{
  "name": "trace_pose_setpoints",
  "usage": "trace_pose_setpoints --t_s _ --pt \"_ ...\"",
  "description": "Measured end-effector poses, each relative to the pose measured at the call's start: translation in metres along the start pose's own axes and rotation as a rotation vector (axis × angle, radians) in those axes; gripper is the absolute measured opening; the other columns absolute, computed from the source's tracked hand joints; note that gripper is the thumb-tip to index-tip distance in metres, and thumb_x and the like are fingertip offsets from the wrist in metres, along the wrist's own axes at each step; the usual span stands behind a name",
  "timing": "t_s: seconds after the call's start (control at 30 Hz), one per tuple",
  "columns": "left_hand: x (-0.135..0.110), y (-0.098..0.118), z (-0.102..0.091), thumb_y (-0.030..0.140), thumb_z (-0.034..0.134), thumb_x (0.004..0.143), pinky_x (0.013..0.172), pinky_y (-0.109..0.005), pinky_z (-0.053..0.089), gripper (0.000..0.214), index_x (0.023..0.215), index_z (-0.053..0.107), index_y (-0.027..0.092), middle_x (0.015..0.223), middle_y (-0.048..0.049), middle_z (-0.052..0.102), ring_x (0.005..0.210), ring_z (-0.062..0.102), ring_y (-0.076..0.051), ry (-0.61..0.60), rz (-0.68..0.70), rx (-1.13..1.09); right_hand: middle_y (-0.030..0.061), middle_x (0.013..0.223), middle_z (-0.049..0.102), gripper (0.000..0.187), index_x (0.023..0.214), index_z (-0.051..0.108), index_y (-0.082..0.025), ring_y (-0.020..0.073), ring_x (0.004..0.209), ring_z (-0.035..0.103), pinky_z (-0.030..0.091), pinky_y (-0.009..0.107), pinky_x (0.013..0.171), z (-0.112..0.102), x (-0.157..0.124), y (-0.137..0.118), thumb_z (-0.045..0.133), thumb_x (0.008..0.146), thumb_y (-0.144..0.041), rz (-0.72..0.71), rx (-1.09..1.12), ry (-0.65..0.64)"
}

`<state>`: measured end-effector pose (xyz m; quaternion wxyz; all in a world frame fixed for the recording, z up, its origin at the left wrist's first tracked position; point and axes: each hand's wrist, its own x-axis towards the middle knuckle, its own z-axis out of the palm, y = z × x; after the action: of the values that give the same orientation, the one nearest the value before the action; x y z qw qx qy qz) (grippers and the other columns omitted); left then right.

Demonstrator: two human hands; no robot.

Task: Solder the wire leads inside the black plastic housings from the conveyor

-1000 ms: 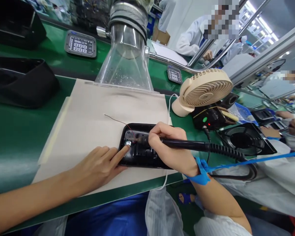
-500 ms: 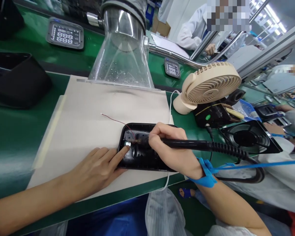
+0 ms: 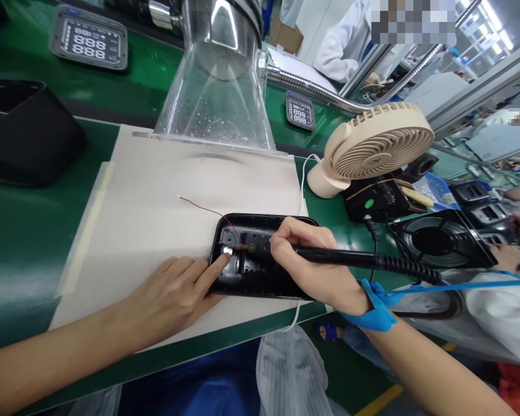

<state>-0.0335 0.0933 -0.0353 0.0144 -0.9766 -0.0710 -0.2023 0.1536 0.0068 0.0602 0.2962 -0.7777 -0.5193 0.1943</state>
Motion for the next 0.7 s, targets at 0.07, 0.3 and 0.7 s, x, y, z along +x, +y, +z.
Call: trace_pose_setpoints --t_s 0.07,0.3,0.7 --pt "0.0 0.0 -0.001 0.026 0.043 0.092 0.051 -0.031 0.045 0.036 0.113 0.054 0.0 0.067 -0.0064 0.058 0.058 0.055 -0.02 0.009 0.004 -0.001 -0.0024 0.054 0.052 0.02 0.055 0.048 -0.019 0.0093 0.051 0.046 0.035 0.02 0.046 -0.001 0.0 0.0 0.05 0.075 -0.02 -0.012 -0.013 -0.011" --pt "-0.001 -0.001 0.001 0.027 0.041 0.093 0.051 -0.032 0.043 0.036 0.113 0.054 0.0 0.066 -0.0058 0.057 0.057 0.054 -0.02 0.032 0.019 -0.003 -0.0024 0.055 0.053 0.021 0.055 0.048 -0.019 0.0093 0.051 0.046 0.036 0.019 0.046 -0.002 0.001 0.002 0.051 0.076 -0.02 -0.036 -0.025 -0.014" --pt "0.0 -0.009 -0.001 0.056 0.019 0.094 0.058 -0.03 0.044 0.064 0.114 0.054 0.007 0.077 -0.0083 0.06 0.064 0.055 -0.018 0.029 -0.056 -0.235 -0.0022 0.057 0.055 0.016 0.071 0.067 -0.022 0.0105 0.052 0.045 0.032 0.026 0.049 -0.024 -0.013 0.012 0.063 0.084 -0.032 -0.133 0.349 0.223"
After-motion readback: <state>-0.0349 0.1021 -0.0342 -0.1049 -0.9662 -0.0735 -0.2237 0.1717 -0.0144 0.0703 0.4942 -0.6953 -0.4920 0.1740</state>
